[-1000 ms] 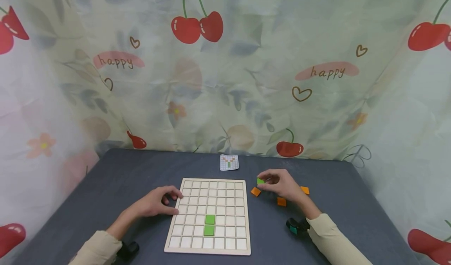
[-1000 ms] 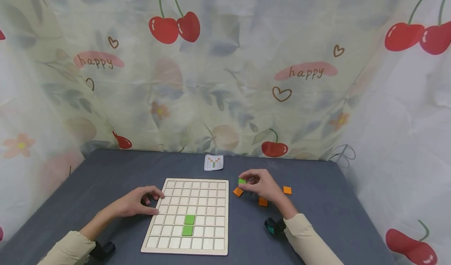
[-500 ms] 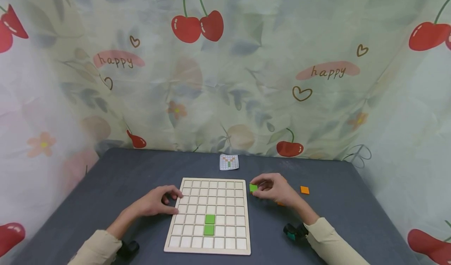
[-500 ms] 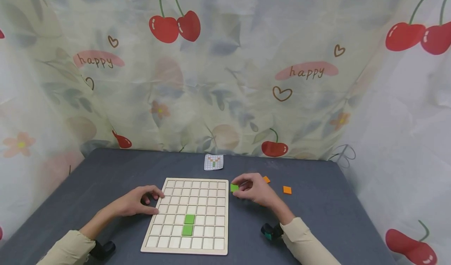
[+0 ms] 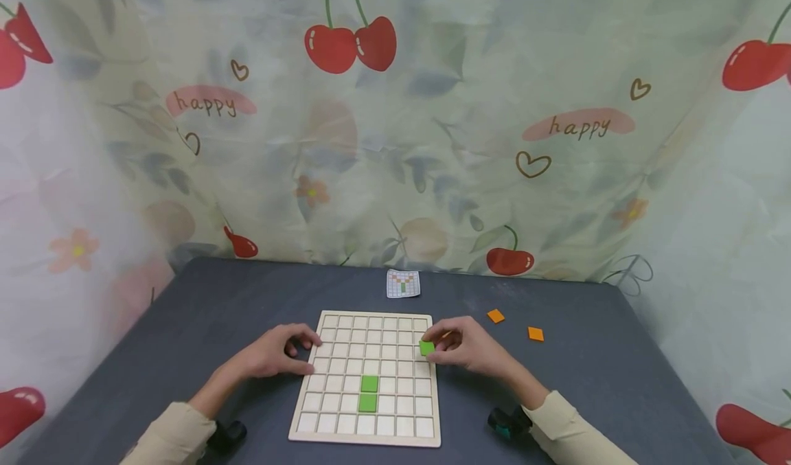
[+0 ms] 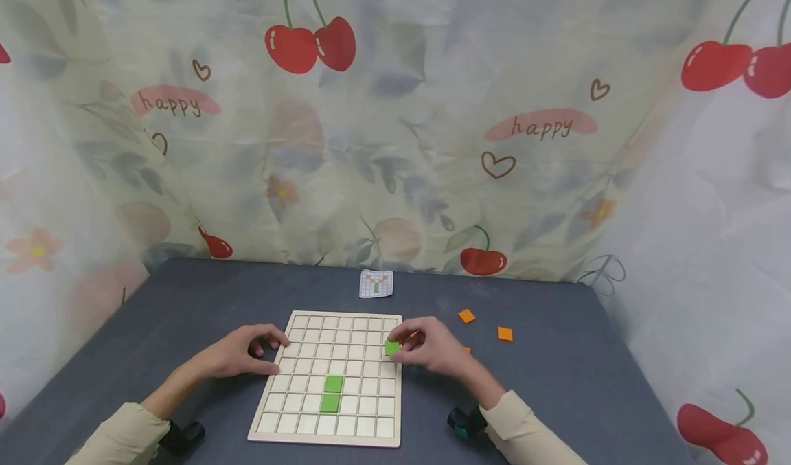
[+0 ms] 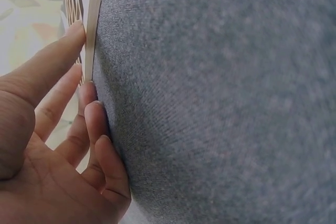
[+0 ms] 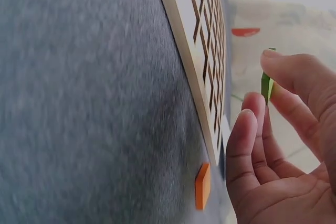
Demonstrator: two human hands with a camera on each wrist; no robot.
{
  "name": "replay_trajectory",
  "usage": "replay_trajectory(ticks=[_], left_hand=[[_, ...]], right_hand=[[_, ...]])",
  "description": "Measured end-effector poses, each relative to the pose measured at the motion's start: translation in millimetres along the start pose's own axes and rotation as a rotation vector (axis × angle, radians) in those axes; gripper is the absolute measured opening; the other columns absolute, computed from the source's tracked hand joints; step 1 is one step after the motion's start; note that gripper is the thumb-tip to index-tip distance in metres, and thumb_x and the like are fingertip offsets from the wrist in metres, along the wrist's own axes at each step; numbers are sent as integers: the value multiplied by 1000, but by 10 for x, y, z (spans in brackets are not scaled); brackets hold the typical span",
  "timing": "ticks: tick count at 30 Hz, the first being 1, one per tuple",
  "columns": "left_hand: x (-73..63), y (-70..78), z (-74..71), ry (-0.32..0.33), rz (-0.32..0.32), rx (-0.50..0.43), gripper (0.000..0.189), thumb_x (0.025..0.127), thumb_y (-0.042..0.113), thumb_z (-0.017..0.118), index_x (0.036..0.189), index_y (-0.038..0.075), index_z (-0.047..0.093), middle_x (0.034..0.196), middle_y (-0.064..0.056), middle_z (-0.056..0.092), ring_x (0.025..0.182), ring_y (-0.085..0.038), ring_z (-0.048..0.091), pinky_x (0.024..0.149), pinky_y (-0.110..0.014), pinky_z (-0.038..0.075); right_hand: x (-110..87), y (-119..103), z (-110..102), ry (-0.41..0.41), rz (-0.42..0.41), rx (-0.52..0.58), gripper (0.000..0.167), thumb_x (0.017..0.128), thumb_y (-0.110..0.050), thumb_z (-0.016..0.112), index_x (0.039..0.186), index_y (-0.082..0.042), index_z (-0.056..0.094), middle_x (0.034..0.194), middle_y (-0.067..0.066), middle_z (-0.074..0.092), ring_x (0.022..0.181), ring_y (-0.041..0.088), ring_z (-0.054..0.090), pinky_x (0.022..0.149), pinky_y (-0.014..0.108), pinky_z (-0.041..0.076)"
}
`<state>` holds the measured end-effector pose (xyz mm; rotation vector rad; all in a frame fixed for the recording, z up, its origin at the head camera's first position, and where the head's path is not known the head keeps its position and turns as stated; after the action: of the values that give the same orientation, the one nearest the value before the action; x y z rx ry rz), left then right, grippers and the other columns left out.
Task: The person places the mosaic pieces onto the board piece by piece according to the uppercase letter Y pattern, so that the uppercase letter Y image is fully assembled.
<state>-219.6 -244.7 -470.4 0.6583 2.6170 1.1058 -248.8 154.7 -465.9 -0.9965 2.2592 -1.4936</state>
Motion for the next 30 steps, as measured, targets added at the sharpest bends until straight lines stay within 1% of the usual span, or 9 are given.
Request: replay_trajectory(ticks=[5,10,16,25,30], left_hand=[[7,-6,1,3,-5,1,38,83,20,87,116,10,70,101,-2,58,85,-20,52,74,-32,43],[13,-22,6,8,-2,-11,39,82,20,88,115,10,71,101,-2,59,85,-21,53,74,-32,43],[16,-31,2,20,6,-27,38,81,19,89,115,9,72,100,-3,60,86,-22,53,74,-31,43],[15,-19,-2,24,3,-38,38,81,18,89,114,8,72,100,-4,60,85,-22,53,73,-30,43],[18,-20,-8,22,4,-44,38,81,18,89,114,8,72,100,-4,60,84,-22,53,72,-30,42]], right_hand=[[16,-25,87,-16,7,13,26,87,-6,81,111,-2,73,95,8,71,78,22,67,71,30,54],[39,-34,167,-30,13,16,26,86,-5,82,110,-1,74,94,8,71,78,21,67,72,29,54],[97,-54,253,-44,4,16,26,86,-6,82,111,-2,74,98,9,71,80,22,69,75,32,55],[203,-76,379,-46,-9,22,27,86,-9,83,111,-4,74,98,6,71,79,20,68,73,31,55],[242,-79,440,-47,-26,32,27,86,-10,83,111,-3,75,98,8,72,80,21,68,73,32,55]])
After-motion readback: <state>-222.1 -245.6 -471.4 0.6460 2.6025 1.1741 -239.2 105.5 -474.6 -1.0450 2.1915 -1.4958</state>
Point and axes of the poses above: each hand's wrist, its own x-axis towards the middle knuckle, its own z-axis out of the palm, y = z × x, the point moved 1 cm from there along x, towards the middle knuckle
